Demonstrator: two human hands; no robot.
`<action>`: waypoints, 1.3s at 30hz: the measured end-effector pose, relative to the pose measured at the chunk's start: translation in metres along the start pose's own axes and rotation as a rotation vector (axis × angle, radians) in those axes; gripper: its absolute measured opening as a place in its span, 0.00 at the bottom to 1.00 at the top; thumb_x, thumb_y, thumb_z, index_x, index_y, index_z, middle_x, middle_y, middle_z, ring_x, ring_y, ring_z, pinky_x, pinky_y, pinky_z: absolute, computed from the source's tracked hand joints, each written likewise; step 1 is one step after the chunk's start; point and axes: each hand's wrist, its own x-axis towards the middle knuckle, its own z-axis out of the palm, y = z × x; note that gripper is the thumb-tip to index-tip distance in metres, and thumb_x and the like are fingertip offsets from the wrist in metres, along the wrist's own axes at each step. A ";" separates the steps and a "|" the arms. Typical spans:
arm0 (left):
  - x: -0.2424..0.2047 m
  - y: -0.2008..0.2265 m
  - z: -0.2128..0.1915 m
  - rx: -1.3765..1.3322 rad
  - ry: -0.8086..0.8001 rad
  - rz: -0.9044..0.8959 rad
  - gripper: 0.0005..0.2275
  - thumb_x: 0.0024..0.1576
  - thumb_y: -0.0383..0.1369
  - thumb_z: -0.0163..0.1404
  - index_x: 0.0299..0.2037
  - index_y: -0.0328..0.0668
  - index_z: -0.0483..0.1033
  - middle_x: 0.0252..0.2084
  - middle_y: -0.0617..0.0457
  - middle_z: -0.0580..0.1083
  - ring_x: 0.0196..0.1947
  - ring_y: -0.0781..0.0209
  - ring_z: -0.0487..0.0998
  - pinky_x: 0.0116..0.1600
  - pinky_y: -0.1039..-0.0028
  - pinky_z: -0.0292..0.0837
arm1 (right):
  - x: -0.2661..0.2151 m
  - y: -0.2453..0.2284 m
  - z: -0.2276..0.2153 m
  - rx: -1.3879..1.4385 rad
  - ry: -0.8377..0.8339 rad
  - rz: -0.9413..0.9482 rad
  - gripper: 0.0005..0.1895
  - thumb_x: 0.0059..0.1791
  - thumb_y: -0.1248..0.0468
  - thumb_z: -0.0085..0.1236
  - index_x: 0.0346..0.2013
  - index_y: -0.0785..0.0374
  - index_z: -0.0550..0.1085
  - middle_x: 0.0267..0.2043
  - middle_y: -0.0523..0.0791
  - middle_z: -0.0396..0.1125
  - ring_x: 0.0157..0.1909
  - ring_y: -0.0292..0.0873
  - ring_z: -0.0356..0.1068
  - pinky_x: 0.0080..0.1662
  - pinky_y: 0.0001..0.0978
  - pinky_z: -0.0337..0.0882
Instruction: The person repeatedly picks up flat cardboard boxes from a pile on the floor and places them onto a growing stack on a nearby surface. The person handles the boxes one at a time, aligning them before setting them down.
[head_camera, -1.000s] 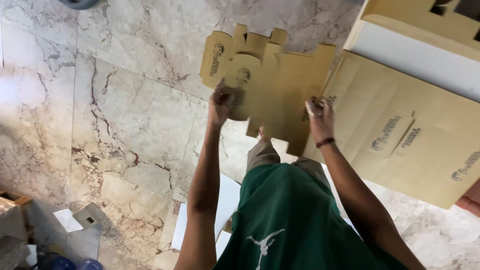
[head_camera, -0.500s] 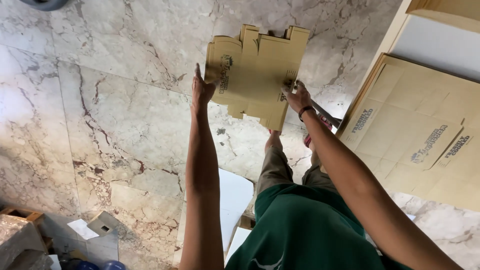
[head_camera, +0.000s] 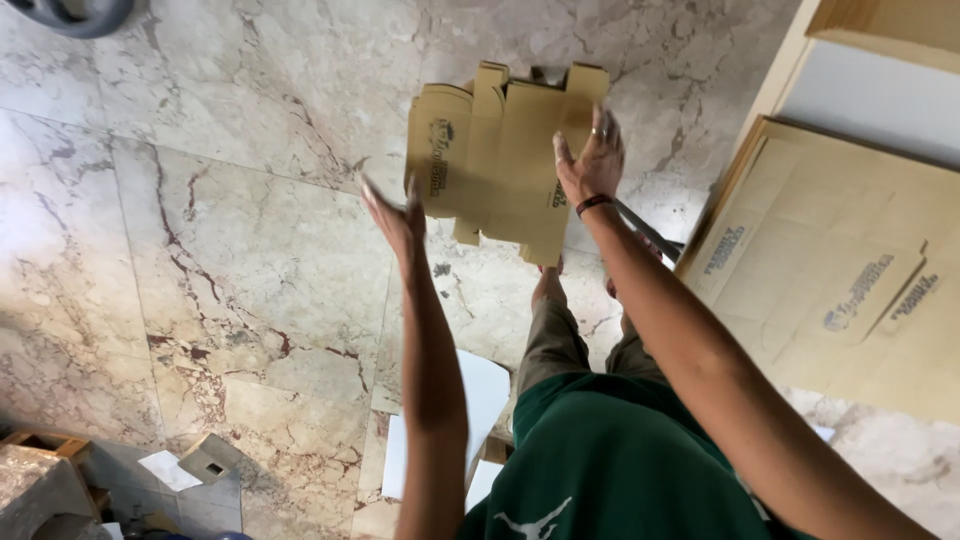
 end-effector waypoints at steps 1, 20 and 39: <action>-0.022 -0.019 0.010 -0.193 0.127 -0.145 0.46 0.56 0.56 0.57 0.77 0.45 0.42 0.79 0.44 0.47 0.79 0.47 0.43 0.79 0.55 0.36 | 0.021 0.002 0.007 -0.144 0.178 -0.322 0.36 0.56 0.45 0.48 0.69 0.68 0.58 0.71 0.63 0.53 0.73 0.68 0.51 0.70 0.68 0.47; -0.096 -0.037 0.144 -0.915 -0.213 -0.741 0.17 0.58 0.26 0.53 0.58 0.41 0.76 0.56 0.51 0.79 0.39 0.60 0.80 0.36 0.76 0.78 | 0.113 -0.055 0.023 -0.963 -0.328 -0.678 0.39 0.44 0.35 0.50 0.55 0.63 0.78 0.58 0.56 0.72 0.61 0.58 0.70 0.70 0.70 0.41; -0.353 0.023 0.183 -0.241 -0.211 0.375 0.20 0.52 0.22 0.58 0.57 0.39 0.79 0.46 0.35 0.77 0.40 0.42 0.82 0.44 0.61 0.83 | -0.209 0.538 -0.277 -0.138 1.096 -0.236 0.12 0.51 0.64 0.66 0.49 0.61 0.79 0.45 0.49 0.71 0.50 0.56 0.70 0.51 0.48 0.73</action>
